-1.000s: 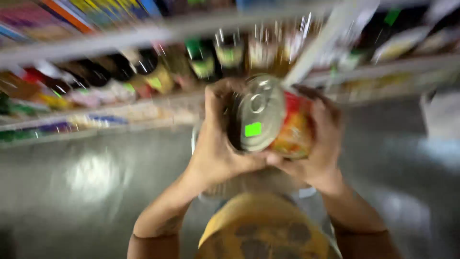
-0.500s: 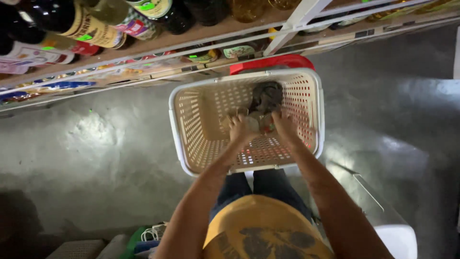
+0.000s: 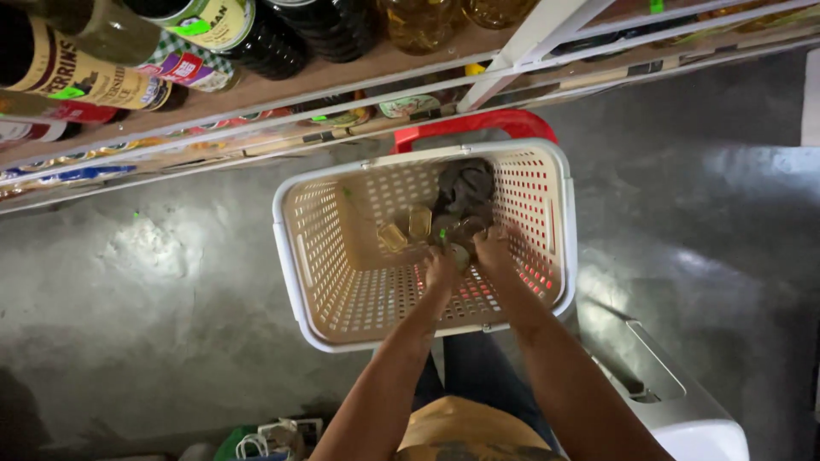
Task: Wiping down grocery bottles and canned goods with a cloth and placing them into a basket.
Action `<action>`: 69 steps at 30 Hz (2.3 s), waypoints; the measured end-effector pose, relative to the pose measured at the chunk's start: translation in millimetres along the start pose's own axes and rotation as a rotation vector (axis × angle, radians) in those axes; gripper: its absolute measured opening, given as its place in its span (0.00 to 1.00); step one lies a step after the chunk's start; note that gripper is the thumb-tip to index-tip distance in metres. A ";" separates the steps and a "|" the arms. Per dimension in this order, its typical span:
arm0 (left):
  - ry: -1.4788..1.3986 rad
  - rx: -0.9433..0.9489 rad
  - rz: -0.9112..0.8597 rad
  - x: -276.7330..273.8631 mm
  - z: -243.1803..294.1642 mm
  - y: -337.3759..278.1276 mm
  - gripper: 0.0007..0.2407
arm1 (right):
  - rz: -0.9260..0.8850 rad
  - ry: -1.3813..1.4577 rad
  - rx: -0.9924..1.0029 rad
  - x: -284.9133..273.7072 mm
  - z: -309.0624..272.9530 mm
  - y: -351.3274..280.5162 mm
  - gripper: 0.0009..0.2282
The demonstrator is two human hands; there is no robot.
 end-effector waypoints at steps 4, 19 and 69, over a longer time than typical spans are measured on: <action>-0.194 0.065 -0.043 -5.7 15.5 -1.4 0.22 | -0.174 0.155 0.133 5.3 -6.1 -4.8 0.29; -1.255 0.911 0.541 -733.1 231.2 -234.4 0.35 | 0.698 1.354 -0.942 -547.6 -303.0 -317.3 0.18; -0.920 0.477 0.875 -1075.7 307.4 -175.4 0.33 | 1.227 0.499 -0.825 -831.0 -483.1 -277.1 0.14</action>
Point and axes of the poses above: each hand's wrist, its own y-axis towards the middle knuckle, its own x-axis out of the palm, z = x × y, the point moved 8 cm from there along y, towards the middle knuckle, and after that the axes turned 12 degrees about z, right-handed, at the moved point
